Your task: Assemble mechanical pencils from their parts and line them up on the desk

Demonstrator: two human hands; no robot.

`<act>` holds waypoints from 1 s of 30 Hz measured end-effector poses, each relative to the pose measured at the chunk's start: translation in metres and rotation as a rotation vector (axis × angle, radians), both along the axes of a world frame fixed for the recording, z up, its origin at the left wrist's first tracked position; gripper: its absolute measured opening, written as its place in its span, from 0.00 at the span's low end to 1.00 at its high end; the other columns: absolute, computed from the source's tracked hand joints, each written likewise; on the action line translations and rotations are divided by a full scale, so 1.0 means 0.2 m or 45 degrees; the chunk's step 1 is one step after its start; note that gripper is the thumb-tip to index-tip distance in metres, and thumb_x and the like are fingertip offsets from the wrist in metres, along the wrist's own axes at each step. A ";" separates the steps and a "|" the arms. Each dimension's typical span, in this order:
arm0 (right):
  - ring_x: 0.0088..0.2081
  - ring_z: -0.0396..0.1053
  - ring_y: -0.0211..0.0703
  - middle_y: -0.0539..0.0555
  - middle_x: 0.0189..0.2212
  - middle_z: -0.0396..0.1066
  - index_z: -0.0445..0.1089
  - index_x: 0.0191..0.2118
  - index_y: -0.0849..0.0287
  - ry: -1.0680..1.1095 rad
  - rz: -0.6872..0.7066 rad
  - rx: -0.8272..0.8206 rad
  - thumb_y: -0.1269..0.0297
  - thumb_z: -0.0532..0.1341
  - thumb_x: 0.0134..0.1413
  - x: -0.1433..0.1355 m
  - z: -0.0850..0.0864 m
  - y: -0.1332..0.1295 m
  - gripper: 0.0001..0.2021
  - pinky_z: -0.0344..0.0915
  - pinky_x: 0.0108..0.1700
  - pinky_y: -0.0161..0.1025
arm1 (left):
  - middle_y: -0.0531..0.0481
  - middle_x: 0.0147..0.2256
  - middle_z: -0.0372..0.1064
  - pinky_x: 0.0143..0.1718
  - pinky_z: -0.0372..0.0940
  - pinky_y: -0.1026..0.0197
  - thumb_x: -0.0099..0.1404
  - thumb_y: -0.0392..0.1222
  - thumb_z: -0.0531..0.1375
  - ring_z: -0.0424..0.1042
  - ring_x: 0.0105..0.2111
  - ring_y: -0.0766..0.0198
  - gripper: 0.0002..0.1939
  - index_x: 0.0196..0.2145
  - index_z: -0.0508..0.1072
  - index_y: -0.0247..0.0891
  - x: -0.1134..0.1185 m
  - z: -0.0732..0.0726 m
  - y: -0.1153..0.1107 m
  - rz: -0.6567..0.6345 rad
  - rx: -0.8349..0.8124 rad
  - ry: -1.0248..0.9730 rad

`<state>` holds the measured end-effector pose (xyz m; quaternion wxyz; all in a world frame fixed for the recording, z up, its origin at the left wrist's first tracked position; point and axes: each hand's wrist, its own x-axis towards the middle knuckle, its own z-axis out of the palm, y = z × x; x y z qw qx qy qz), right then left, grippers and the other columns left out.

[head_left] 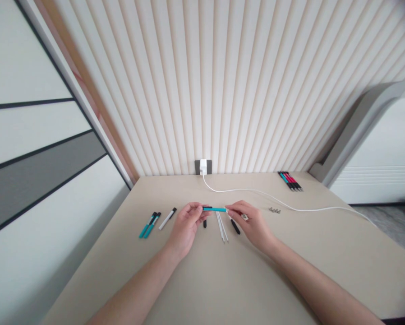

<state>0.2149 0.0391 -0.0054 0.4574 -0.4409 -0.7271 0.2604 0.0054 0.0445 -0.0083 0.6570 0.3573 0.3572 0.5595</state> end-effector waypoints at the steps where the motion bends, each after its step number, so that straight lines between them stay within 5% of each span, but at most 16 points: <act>1: 0.34 0.68 0.42 0.54 0.34 0.72 0.75 0.42 0.54 -0.006 0.003 0.003 0.61 0.58 0.60 0.00 0.00 0.00 0.10 0.65 0.38 0.39 | 0.46 0.40 0.75 0.41 0.65 0.62 0.59 0.41 0.65 0.76 0.37 0.62 0.11 0.36 0.68 0.35 0.00 0.00 0.00 -0.007 0.006 0.008; 8: 0.32 0.67 0.41 0.53 0.32 0.72 0.74 0.40 0.55 -0.002 -0.013 0.039 0.60 0.60 0.58 0.01 0.00 0.00 0.08 0.65 0.36 0.38 | 0.44 0.41 0.75 0.43 0.65 0.59 0.60 0.43 0.64 0.75 0.38 0.59 0.11 0.38 0.70 0.35 0.00 0.01 -0.01 -0.072 0.124 0.177; 17: 0.31 0.68 0.42 0.54 0.32 0.73 0.74 0.39 0.55 0.036 -0.035 0.078 0.56 0.59 0.58 0.00 0.01 -0.01 0.11 0.66 0.36 0.40 | 0.47 0.33 0.77 0.40 0.64 0.59 0.59 0.43 0.63 0.73 0.35 0.58 0.09 0.38 0.77 0.40 -0.01 0.01 -0.04 -0.173 0.471 0.826; 21: 0.32 0.69 0.42 0.54 0.35 0.75 0.72 0.45 0.56 0.040 -0.114 0.034 0.57 0.59 0.58 0.01 0.01 -0.01 0.13 0.66 0.37 0.39 | 0.45 0.37 0.76 0.40 0.65 0.59 0.63 0.45 0.59 0.74 0.35 0.59 0.10 0.39 0.75 0.39 0.00 0.01 -0.04 -0.218 0.447 0.790; 26: 0.36 0.69 0.45 0.55 0.32 0.74 0.73 0.41 0.55 -0.510 -0.215 0.054 0.61 0.56 0.61 0.02 0.02 -0.02 0.10 0.64 0.39 0.40 | 0.43 0.40 0.75 0.37 0.65 0.59 0.66 0.47 0.56 0.74 0.34 0.60 0.12 0.42 0.68 0.37 -0.02 -0.02 -0.01 -0.110 0.353 0.649; 30: 0.36 0.70 0.49 0.57 0.30 0.74 0.74 0.32 0.57 -0.909 -0.217 -0.021 0.62 0.59 0.58 0.01 -0.02 -0.03 0.08 0.62 0.37 0.41 | 0.46 0.37 0.74 0.42 0.63 0.58 0.64 0.46 0.59 0.72 0.37 0.58 0.09 0.39 0.71 0.41 -0.07 -0.02 0.02 0.042 0.568 0.966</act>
